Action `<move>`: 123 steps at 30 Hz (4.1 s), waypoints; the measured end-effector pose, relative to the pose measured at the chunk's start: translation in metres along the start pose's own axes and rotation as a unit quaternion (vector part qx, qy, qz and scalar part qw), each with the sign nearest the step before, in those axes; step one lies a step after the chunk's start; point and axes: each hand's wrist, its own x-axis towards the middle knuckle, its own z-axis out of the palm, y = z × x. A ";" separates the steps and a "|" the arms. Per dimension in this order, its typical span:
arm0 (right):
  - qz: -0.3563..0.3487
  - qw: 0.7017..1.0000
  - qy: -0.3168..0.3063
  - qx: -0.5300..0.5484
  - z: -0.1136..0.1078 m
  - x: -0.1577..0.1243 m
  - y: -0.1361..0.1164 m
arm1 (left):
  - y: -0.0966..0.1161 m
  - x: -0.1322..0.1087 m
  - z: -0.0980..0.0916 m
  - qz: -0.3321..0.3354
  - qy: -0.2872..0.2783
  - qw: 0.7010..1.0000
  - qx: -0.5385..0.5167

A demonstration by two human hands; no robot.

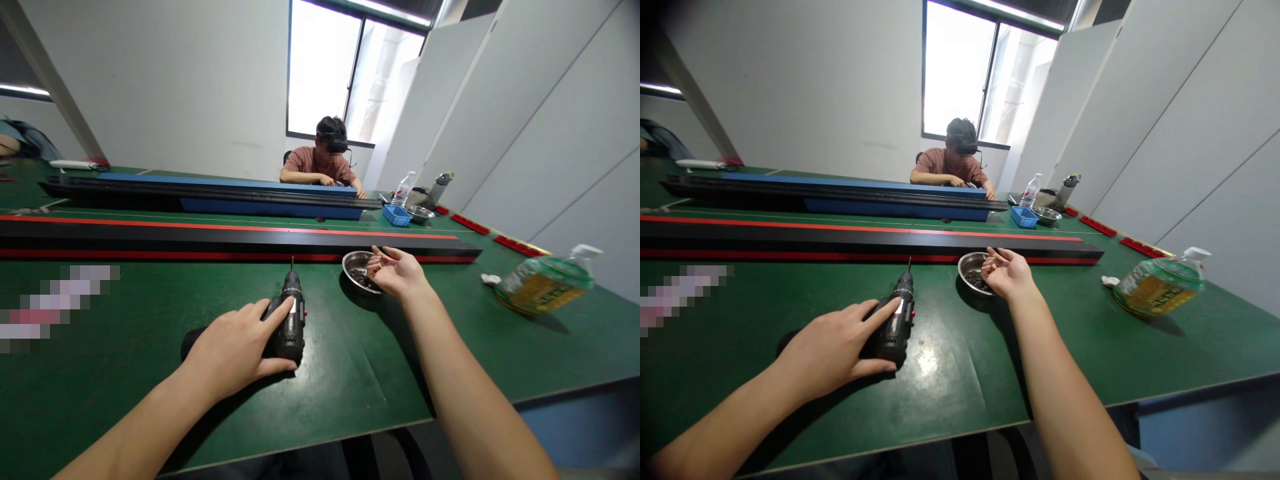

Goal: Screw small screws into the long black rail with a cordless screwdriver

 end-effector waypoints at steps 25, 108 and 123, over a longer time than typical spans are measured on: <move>0.020 0.992 -0.060 0.106 -0.007 -0.003 0.002 | -0.001 0.001 0.002 -0.003 -0.002 1.000 -0.001; 0.040 0.933 -0.318 -0.165 0.081 0.057 0.111 | 0.005 -0.012 -0.040 -0.024 -0.120 0.988 -0.093; 0.048 0.921 -0.318 -0.221 0.083 0.055 0.111 | 0.006 -0.011 -0.046 -0.017 -0.132 0.985 -0.108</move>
